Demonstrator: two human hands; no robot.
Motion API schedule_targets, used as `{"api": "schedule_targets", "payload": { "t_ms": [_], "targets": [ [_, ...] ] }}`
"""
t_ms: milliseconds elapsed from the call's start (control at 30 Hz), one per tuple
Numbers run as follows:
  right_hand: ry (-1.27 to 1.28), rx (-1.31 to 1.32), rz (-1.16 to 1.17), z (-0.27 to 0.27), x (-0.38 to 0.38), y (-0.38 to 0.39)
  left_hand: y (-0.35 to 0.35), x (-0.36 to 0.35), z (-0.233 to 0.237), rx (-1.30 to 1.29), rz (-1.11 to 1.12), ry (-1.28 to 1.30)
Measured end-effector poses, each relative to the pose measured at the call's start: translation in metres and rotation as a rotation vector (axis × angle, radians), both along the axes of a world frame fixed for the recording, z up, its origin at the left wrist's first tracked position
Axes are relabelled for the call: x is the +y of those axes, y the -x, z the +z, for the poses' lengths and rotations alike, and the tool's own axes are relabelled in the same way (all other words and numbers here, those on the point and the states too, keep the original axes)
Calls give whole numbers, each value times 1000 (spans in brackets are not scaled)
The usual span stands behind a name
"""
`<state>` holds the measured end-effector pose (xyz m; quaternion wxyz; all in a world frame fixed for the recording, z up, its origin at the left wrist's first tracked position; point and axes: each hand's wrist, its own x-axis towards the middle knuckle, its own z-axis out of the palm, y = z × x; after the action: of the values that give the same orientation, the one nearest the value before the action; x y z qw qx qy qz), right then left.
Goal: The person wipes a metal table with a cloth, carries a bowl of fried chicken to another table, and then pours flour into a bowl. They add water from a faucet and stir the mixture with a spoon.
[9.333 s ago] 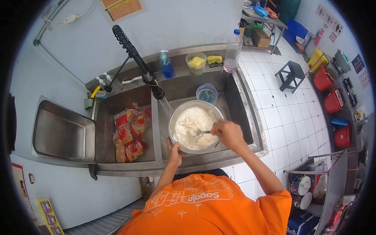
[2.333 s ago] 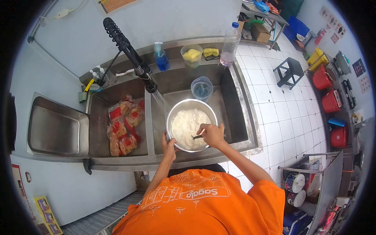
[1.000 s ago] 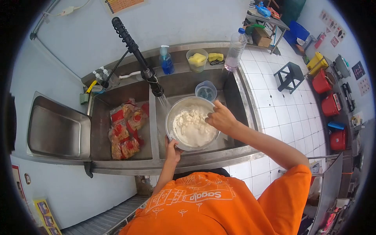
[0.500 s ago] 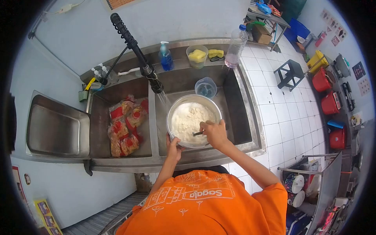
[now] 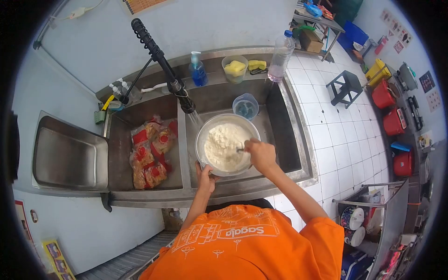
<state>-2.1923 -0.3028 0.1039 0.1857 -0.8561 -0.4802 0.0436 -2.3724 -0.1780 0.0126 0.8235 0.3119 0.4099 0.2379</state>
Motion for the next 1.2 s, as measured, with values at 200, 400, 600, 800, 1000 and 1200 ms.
{"api": "schedule_targets", "payload": {
  "t_ms": [200,400,600,800,1000,1200],
  "targets": [
    [-76,28,-19,-13,4,19,-3,0,7,10,-26,-69],
    [-123,-48,-190,-23,25,20,-1,0,3,28,-45,-49],
    [-9,112,33,-5,4,3,1,6,0,-26,-24,-29],
    [1,105,-9,-1,21,36,-3,8,1,-9,-58,-90],
    [-59,15,-189,2,32,13,-2,9,2,26,-26,-72],
    [49,106,4,-5,7,4,1,13,7,14,36,-6]
  ]
}}
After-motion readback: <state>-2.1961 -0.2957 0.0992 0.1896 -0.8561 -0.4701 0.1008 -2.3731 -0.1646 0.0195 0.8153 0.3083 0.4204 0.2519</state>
